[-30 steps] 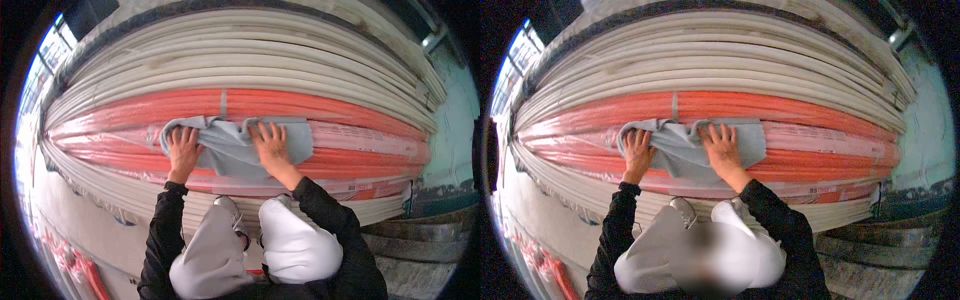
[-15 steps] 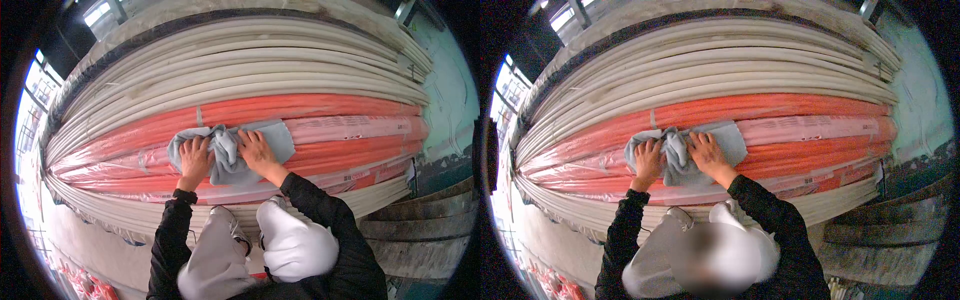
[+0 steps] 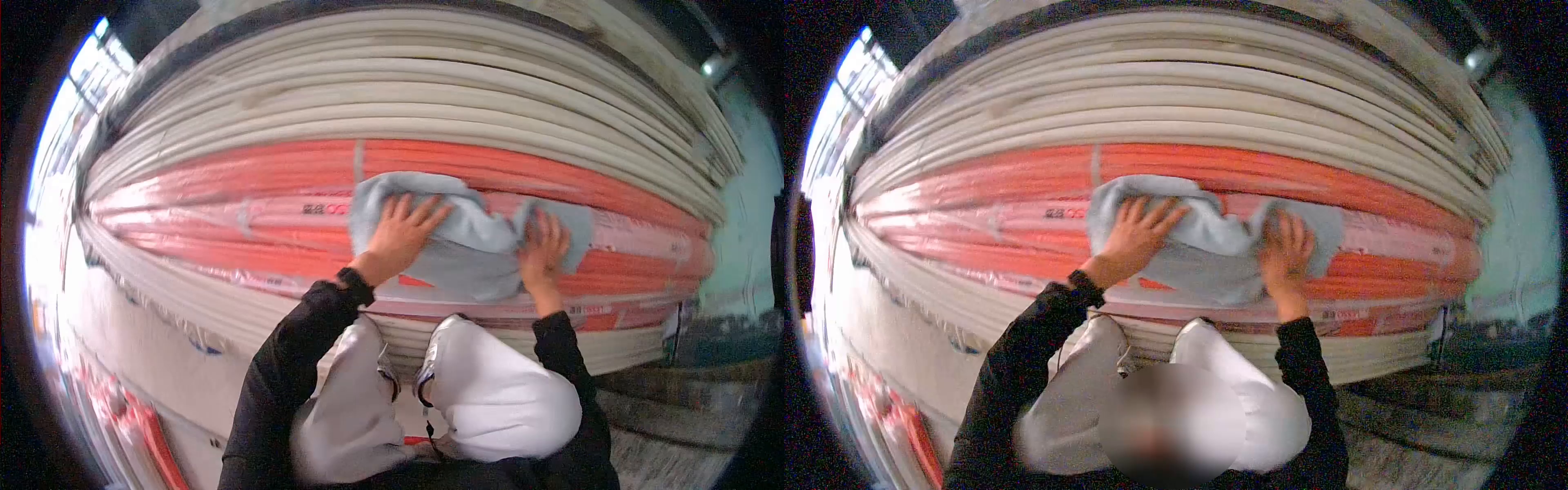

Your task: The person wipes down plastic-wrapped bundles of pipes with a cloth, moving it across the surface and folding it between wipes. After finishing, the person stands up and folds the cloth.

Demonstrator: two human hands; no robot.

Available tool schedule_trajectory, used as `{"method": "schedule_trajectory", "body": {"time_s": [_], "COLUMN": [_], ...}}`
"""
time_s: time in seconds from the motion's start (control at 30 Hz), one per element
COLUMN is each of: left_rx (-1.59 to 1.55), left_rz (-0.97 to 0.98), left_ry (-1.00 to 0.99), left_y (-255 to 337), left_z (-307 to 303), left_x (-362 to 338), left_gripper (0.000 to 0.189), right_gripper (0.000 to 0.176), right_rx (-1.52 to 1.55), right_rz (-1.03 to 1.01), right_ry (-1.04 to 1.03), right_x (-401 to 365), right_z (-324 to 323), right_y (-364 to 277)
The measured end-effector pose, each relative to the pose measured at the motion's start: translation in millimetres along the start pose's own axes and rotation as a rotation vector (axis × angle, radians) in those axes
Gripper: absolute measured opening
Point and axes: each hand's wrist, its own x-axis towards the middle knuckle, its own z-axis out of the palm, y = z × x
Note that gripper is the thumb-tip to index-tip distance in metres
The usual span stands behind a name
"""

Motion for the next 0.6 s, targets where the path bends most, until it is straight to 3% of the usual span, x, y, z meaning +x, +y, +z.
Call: {"method": "schedule_trajectory", "body": {"time_s": [0.1, 0.3, 0.37, 0.6], "left_rx": [0.047, 0.012, -0.005, -0.055], "left_rz": [0.072, 0.126, 0.131, 0.117], "left_ry": [0.038, 0.08, 0.075, 0.221], "left_y": [12, 12, 8, -9], "left_z": [6, 8, 8, 10], "left_x": [11, 4, -3, -16], "left_gripper": [0.08, 0.085, 0.084, 0.061], "right_gripper": [0.063, 0.061, 0.055, 0.046], "right_rx": [0.0, 0.055, 0.145, 0.366], "right_rz": [0.144, 0.167, 0.186, 0.183], "right_ry": [-0.029, 0.076, 0.207, 0.373], "right_x": [-6, -9, -12, -28], "right_z": [-10, -9, 1, 23], "right_y": [23, 32, 18, -8]}}
